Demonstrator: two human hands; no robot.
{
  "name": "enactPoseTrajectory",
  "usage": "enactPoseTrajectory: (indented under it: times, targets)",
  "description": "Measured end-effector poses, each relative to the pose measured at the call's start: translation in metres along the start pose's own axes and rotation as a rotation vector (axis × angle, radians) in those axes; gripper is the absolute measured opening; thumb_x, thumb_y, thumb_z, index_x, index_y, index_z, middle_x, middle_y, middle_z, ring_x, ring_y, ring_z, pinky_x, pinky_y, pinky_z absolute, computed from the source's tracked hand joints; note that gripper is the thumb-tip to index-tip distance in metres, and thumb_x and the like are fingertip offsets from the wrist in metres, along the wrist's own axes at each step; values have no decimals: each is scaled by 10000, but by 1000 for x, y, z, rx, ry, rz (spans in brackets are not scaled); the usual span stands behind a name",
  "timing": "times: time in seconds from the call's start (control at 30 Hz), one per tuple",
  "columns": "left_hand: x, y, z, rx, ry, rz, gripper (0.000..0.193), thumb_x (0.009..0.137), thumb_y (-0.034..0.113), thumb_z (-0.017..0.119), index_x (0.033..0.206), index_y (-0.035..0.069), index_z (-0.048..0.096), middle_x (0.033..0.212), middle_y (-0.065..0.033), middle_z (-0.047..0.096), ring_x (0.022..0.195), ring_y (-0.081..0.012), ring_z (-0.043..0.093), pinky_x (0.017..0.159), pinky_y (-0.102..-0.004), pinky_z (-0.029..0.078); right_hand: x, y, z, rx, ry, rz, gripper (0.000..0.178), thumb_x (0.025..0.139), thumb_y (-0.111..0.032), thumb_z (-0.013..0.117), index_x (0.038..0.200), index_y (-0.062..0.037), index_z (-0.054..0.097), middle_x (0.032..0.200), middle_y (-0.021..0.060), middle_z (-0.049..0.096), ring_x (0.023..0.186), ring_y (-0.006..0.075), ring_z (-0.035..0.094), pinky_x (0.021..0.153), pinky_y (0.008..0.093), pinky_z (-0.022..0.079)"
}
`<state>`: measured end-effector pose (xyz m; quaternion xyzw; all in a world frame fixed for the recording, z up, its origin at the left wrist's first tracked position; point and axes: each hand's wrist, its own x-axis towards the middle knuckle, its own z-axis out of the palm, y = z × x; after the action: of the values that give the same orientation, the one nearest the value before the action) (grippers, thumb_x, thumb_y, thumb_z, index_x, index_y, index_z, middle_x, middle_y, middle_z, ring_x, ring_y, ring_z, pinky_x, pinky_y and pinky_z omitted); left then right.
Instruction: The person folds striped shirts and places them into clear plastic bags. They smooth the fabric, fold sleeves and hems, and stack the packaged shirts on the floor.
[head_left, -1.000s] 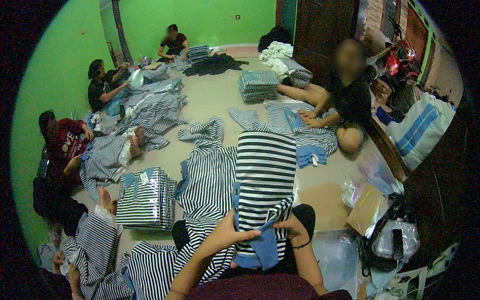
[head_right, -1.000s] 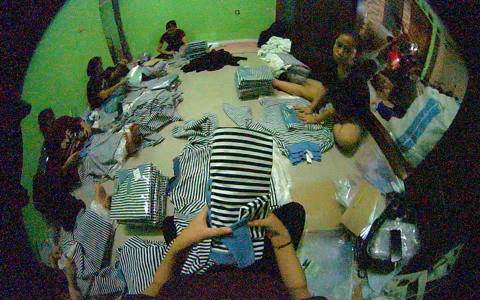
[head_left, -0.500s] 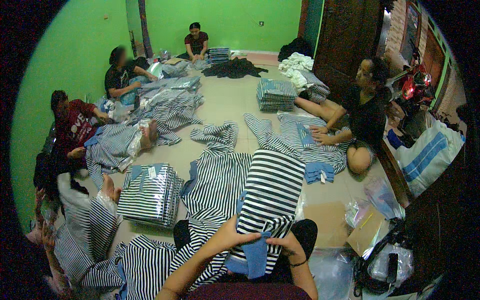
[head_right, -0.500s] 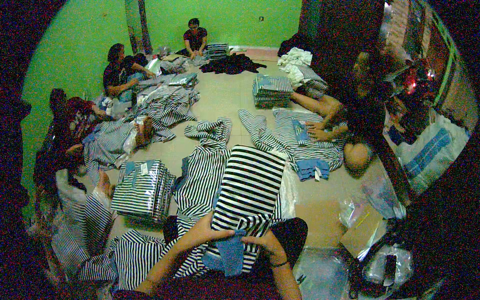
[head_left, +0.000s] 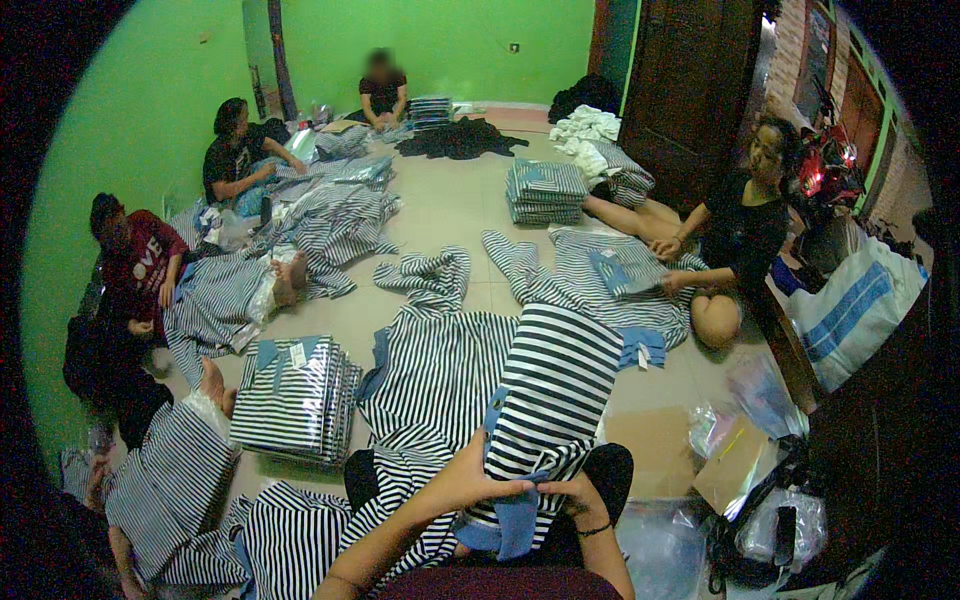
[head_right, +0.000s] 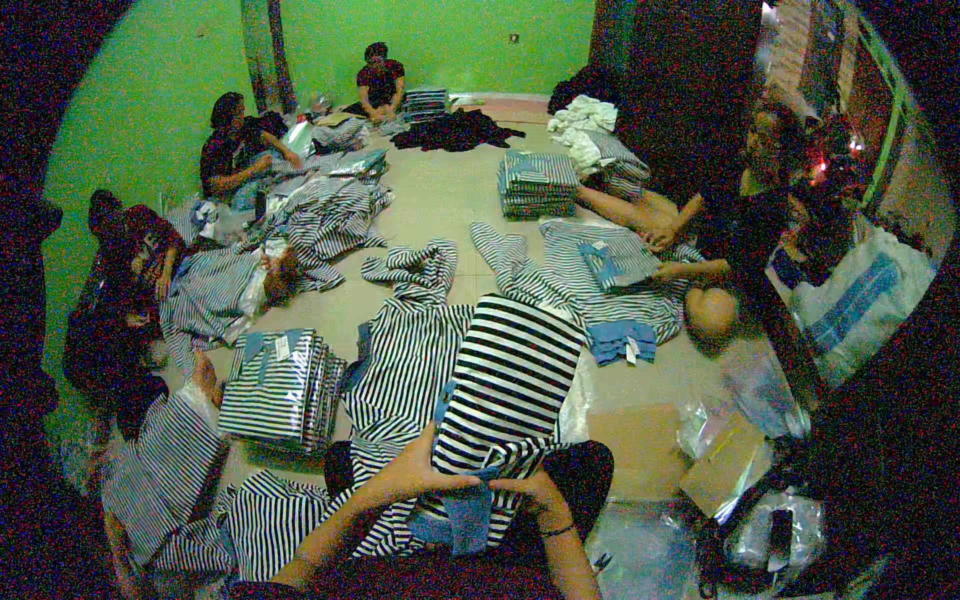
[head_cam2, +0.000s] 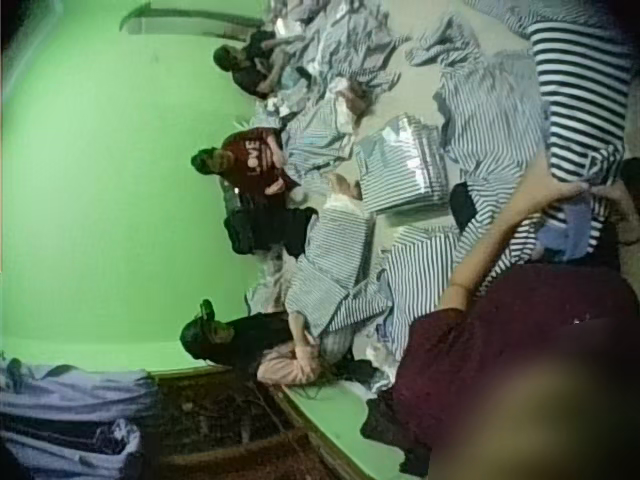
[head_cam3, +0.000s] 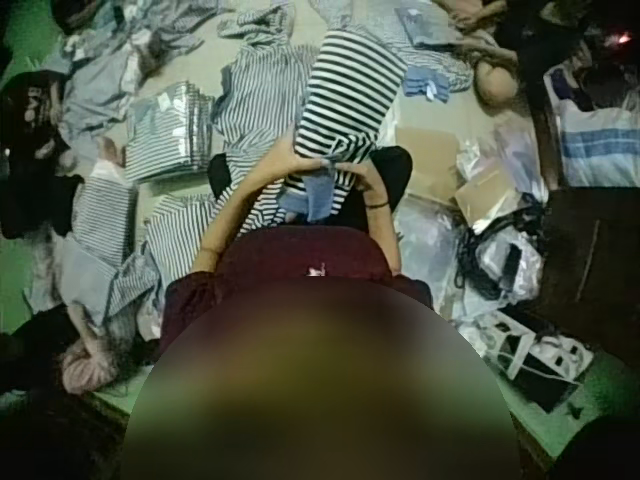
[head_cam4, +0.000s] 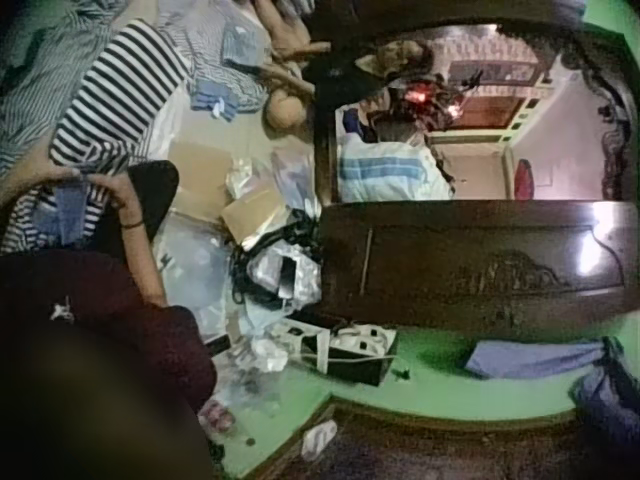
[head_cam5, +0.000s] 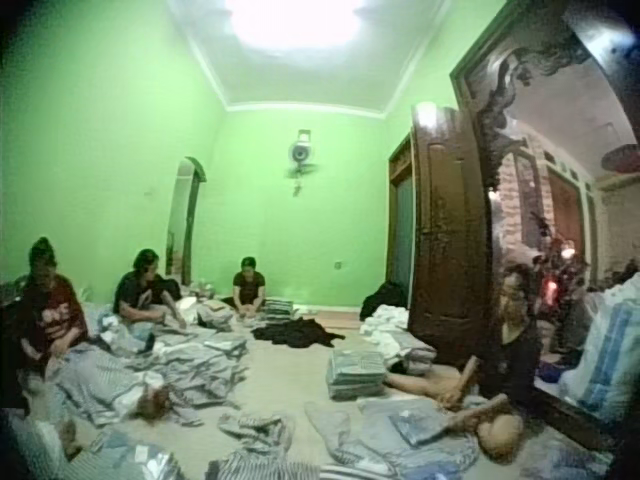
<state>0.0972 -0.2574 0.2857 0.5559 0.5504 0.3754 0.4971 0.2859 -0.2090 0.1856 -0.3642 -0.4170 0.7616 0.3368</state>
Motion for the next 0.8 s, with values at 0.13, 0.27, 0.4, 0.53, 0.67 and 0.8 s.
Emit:
enactPoseTrajectory:
  times: [0.13, 0.27, 0.4, 0.53, 0.67, 0.8]
  targets:
    - [6, 0, 3, 23, 23, 14, 973, 548, 336, 749, 1237, -27, 166, 1169, -205, 398, 1081, -258, 411, 920, -327, 316, 3, 10, -8, 59, -23, -37, 544, 459, -34, 759, 960, -30, 548, 967, 46, 558, 892, 148, 524, 807, 290, 417]
    - [12, 1, 4, -22, 33, 159, 1132, 540, 336, 757, 1269, 14, -47, 1237, -240, 288, 1125, -304, 354, 956, -347, 260, 4, 9, -8, 37, -21, -93, 359, 516, 3, 711, 851, -49, 593, 873, 37, 589, 816, 155, 554, 765, 293, 438]
    - [13, 7, 1, 114, 53, 204, 1059, 595, 245, 711, 1266, 23, -78, 1162, -264, 370, 1043, -304, 444, 907, -325, 325, 3, 9, -2, 231, -48, -88, 458, 529, 41, 682, 956, -56, 548, 959, 34, 563, 899, 155, 522, 807, 294, 412]
    - [12, 12, -2, 176, 46, 160, 996, 617, 228, 674, 1273, 39, -51, 1080, -273, 446, 942, -315, 521, 839, -329, 394, 1, 12, 3, 228, 16, -71, 524, 543, 50, 671, 1029, -50, 502, 981, 41, 558, 907, 167, 521, 823, 304, 400]
    - [14, 14, -3, 183, 48, 197, 972, 633, 245, 669, 1271, 21, -30, 1112, -277, 412, 976, -307, 499, 855, -324, 379, 3, 12, 9, 125, 162, -21, 415, 573, -110, 698, 960, -54, 558, 910, 40, 578, 853, 168, 529, 789, 282, 401]
    - [16, 13, -6, -60, 3, 157, 983, 667, 272, 676, 1266, 15, -60, 1174, -287, 334, 1051, -306, 433, 904, -337, 327, 5, 13, 8, 245, 127, -184, 326, 579, -70, 664, 889, -63, 563, 836, 22, 575, 786, 158, 534, 729, 280, 422]
